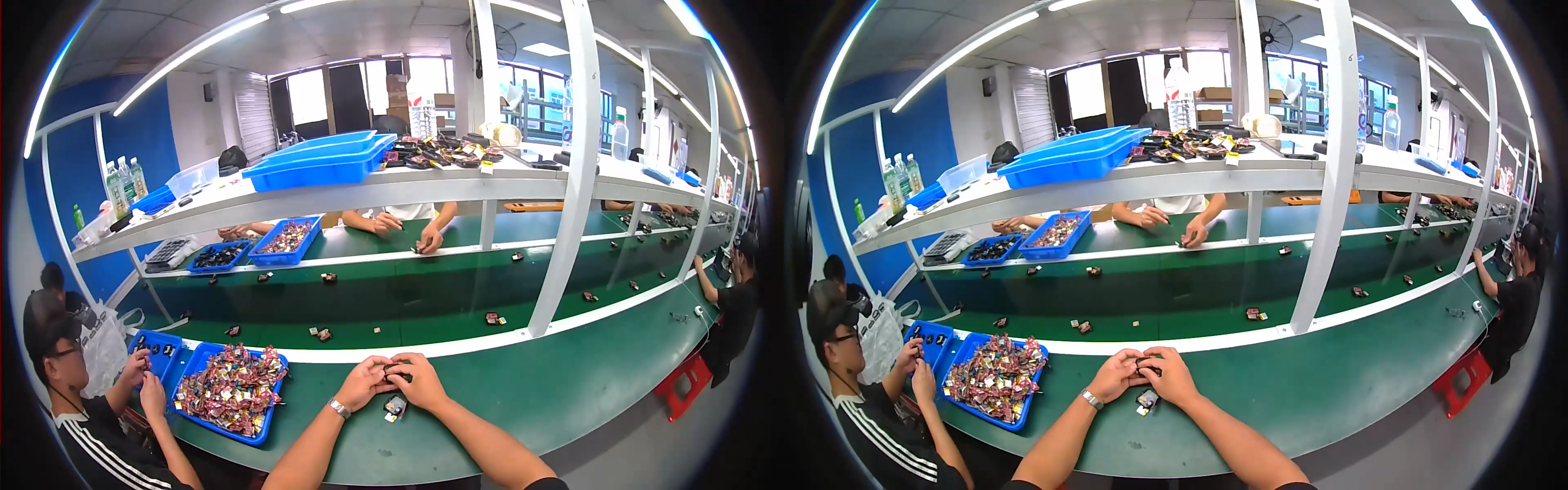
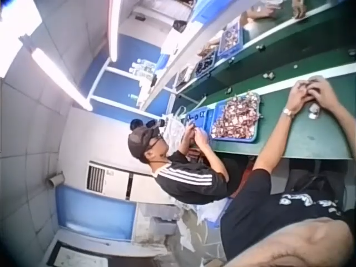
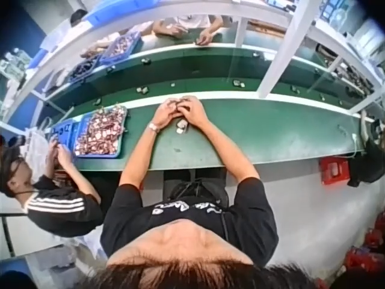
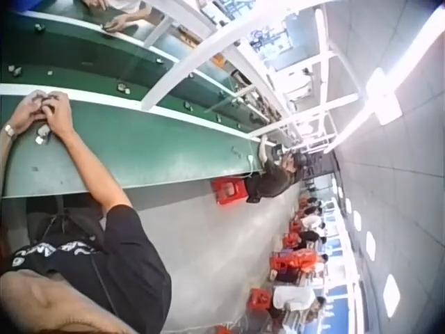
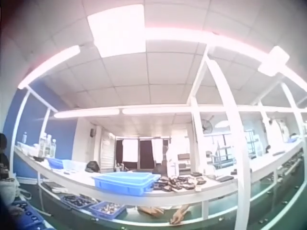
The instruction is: Assembling small electronic circuit board components on an industrial production line.
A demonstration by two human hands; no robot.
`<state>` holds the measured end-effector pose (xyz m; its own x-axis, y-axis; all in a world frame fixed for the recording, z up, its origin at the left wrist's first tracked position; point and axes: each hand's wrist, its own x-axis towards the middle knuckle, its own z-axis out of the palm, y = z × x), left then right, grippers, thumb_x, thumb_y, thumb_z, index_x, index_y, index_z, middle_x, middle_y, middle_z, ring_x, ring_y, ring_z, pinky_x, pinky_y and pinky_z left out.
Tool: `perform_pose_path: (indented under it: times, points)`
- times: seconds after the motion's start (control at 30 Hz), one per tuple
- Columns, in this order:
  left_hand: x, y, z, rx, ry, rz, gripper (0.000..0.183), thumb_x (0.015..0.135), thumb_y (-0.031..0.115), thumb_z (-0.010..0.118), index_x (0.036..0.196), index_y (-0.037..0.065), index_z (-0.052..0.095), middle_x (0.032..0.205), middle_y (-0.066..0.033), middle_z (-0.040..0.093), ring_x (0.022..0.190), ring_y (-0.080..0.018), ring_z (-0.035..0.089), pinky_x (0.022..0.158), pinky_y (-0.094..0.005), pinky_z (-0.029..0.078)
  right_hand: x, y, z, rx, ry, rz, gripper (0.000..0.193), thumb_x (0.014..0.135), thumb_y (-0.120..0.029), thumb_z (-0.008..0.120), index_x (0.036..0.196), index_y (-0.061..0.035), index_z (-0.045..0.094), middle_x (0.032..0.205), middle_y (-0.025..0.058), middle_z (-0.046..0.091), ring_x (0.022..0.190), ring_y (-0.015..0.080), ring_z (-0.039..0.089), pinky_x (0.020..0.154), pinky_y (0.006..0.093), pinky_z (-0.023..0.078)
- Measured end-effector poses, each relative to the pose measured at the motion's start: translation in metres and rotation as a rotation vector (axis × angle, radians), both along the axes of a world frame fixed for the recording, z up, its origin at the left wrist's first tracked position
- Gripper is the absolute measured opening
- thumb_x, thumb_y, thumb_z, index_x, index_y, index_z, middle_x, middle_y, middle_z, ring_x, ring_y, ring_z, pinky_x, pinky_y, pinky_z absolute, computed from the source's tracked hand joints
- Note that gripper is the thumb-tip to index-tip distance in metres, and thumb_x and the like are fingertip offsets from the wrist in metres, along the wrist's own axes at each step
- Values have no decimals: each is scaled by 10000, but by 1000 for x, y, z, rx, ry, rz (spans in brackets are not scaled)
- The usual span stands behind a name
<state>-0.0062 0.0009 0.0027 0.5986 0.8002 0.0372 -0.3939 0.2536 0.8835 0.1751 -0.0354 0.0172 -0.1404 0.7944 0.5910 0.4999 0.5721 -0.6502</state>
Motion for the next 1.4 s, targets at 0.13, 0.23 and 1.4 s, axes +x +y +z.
perform_pose_path:
  times: [0.13, 0.23, 1.4]
  points:
    - [2, -1, 0, 0, 8, 17, 248, 961, 86, 524, 1201, 62, 467, 1233, -132, 550, 1129, -251, 582, 988, -434, 498, -2, 2, -6, -3, 4, -25, 124, 790, -121, 686, 905, -119, 731, 1129, 51, 625, 1082, 264, 552, 927, 381, 465]
    - [1, -1, -2, 24, 6, 40, 248, 956, 89, 537, 1191, 57, 466, 1255, -141, 544, 1134, -255, 582, 989, -438, 496, -7, 1, -7, -43, 77, -6, 131, 785, -119, 687, 908, -122, 732, 1157, 52, 619, 1091, 269, 546, 937, 382, 460]
    - [3, -2, 2, -9, 10, 84, 265, 970, 34, 447, 1234, 49, 434, 1159, -118, 580, 1097, -218, 592, 973, -398, 508, -11, -2, 10, 253, -90, -98, 142, 744, -38, 713, 880, -51, 672, 939, 75, 613, 883, 254, 598, 737, 350, 525]
